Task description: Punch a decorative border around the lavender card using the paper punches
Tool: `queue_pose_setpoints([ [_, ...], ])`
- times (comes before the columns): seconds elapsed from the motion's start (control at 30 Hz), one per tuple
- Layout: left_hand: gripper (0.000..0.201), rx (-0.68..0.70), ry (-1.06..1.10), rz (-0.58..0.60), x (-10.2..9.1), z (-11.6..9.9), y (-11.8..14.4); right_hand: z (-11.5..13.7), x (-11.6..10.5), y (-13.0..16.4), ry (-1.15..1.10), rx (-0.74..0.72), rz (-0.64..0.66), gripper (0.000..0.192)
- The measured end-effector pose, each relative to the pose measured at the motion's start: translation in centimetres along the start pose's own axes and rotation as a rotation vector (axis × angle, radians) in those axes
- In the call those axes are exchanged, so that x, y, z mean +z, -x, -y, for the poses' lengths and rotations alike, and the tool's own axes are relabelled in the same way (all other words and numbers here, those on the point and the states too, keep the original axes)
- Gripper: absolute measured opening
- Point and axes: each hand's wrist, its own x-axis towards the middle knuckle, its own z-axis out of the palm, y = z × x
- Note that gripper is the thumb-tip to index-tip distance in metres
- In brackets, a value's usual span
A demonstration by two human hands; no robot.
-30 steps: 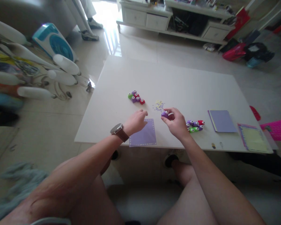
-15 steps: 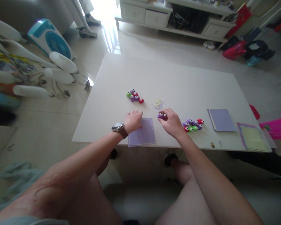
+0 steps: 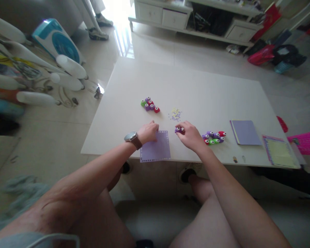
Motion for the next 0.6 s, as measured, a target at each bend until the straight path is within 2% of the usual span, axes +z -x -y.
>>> queue_pose_setpoints([
  [0.23,0.026,0.051,0.046,-0.001,-0.5,0.3,-0.4,-0.5,0.3,0.5,0.114,-0.047,0.218,0.025],
  [0.43,0.028,0.006,0.215,0.060,-1.8,0.5,-0.7,-1.0,0.5,0.4,-0.005,-0.017,0.229,0.018],
  [0.6,0.028,-0.026,0.292,0.053,-2.7,0.8,-0.7,-1.8,0.7,0.3,-0.094,0.002,0.230,0.022],
])
